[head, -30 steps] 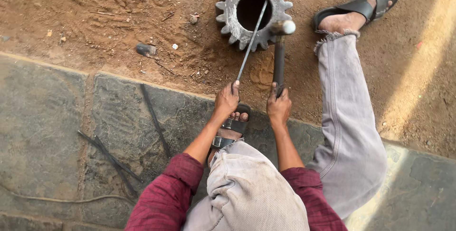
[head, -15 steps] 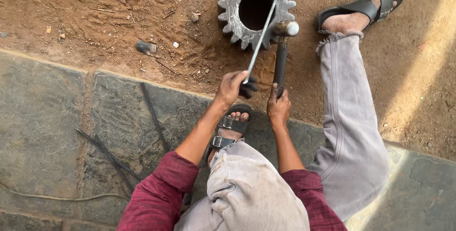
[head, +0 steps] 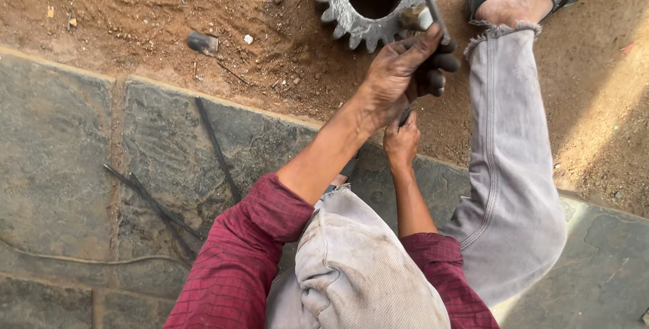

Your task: The person sits on a stone step and hammers a metal rod against a large gear-shaped metal object, using it as an anvil to bend and shape the rod. They reposition the rod and hammer repeatedly, working on several thin metal rods lying nearby.

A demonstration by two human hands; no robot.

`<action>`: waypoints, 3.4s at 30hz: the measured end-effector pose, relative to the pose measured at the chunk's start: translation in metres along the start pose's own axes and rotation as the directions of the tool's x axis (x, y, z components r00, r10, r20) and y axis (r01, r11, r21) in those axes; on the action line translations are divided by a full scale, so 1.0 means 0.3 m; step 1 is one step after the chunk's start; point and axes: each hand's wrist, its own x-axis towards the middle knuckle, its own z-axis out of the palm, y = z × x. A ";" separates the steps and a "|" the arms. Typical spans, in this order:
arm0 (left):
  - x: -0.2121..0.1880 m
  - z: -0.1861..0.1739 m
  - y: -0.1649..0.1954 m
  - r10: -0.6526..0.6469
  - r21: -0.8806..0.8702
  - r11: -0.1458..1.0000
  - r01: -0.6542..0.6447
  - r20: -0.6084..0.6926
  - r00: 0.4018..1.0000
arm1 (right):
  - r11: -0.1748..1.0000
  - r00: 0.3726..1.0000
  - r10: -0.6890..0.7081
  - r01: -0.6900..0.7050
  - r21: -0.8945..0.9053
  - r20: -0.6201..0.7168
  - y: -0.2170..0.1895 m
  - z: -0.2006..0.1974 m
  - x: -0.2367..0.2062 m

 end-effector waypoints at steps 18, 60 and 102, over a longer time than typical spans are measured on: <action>-0.029 -0.187 -0.020 -0.116 0.000 0.993 0.116 -0.096 0.989 | 0.816 0.967 0.124 -0.228 0.531 0.224 0.045 0.038 0.056; -0.099 -0.695 -0.227 0.306 0.798 0.574 0.185 -0.418 0.856 | 0.999 0.996 0.005 -0.010 -0.051 -0.089 0.065 -0.044 0.094; 0.042 -0.044 -0.083 -0.005 0.048 0.999 0.008 -0.062 0.998 | 0.981 0.999 0.004 -0.014 0.192 0.051 0.066 0.014 0.044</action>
